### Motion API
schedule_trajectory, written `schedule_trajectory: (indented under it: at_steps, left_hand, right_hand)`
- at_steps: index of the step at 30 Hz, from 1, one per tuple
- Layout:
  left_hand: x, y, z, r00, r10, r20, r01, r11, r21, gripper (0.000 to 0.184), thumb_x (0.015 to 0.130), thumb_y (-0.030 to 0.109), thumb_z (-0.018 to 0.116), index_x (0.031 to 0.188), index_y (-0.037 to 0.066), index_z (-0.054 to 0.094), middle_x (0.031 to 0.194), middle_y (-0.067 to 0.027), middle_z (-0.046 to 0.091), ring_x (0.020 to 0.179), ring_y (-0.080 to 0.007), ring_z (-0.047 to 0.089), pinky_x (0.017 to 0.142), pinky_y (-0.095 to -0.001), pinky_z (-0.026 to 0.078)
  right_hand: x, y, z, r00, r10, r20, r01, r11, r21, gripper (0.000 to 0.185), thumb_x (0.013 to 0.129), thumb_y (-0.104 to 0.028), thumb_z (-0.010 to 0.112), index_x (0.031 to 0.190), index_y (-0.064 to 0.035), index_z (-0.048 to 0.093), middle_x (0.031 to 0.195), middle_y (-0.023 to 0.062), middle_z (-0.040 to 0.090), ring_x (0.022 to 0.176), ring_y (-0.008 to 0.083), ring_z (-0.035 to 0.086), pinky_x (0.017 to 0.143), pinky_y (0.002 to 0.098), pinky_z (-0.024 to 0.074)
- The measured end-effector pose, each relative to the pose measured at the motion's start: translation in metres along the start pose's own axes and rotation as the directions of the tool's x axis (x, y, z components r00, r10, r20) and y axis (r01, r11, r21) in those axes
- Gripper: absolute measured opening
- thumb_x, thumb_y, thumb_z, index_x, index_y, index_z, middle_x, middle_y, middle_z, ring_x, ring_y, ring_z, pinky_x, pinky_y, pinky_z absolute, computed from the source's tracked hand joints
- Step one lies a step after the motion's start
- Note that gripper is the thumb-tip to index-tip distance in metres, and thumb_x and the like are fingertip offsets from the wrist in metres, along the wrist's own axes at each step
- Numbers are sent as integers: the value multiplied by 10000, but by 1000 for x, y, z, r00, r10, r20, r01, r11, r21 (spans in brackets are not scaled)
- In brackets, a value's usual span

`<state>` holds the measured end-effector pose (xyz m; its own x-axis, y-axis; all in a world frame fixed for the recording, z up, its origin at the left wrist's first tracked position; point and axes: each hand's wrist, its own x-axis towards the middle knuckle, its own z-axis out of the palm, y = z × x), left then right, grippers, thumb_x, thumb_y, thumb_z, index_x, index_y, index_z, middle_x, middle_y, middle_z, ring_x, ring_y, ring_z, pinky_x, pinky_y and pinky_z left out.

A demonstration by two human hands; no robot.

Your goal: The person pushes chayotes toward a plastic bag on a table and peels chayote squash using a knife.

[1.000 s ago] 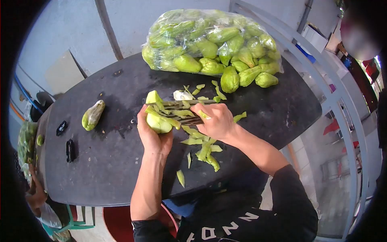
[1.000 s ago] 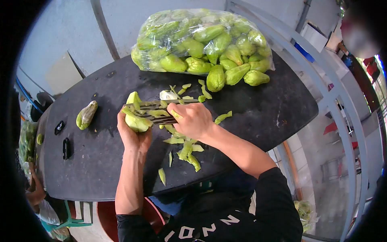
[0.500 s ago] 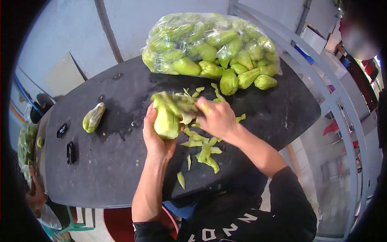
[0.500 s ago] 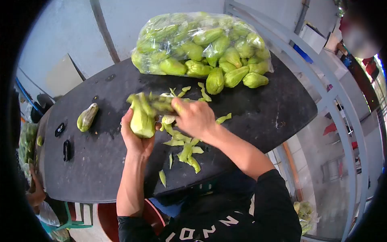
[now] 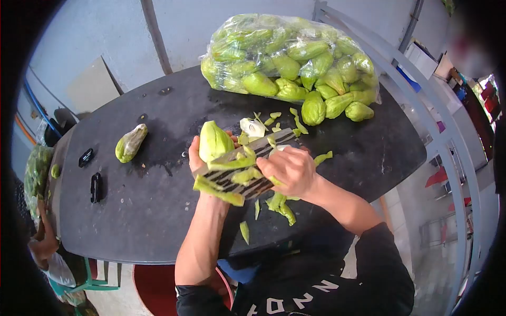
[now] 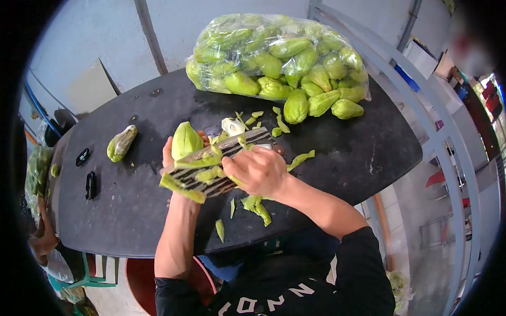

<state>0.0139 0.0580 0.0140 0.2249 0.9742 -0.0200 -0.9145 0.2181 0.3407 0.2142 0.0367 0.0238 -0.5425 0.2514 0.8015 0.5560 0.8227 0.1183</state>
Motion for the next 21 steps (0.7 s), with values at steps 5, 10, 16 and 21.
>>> schedule_trajectory:
  at_steps: [5,10,16,21]
  left_hand:
    - [-6,-8,5,999,22,33,-19,997,-77,542,956,478,489,1111,-27,608,1020,-160,649,908,-267,647,807,-370,564]
    - [-9,-13,9,990,126,-59,-124,992,39,542,969,513,423,1096,28,627,1002,-147,665,937,-295,635,878,-430,520]
    - [-14,-9,17,982,160,-96,-150,983,105,494,989,465,404,1162,56,621,1073,-127,657,1018,-289,616,936,-447,488]
    - [-13,-8,22,963,252,-101,-228,952,204,501,989,464,421,1196,47,608,1097,-118,662,1056,-266,600,978,-410,443]
  right_hand:
    - [0,-7,2,999,-52,5,52,998,-35,297,761,-74,713,1039,-27,619,647,35,555,549,208,571,496,335,446]
    - [3,-4,3,999,31,-19,-32,998,-55,203,773,-104,688,952,-64,602,631,-2,511,566,176,587,508,318,457]
    - [1,0,0,987,158,12,-158,987,31,302,646,-77,702,915,-84,565,640,23,548,574,220,615,539,356,490]
    - [-4,12,4,975,218,39,-220,972,82,342,648,-85,725,940,-80,546,643,52,566,577,259,625,527,379,491]
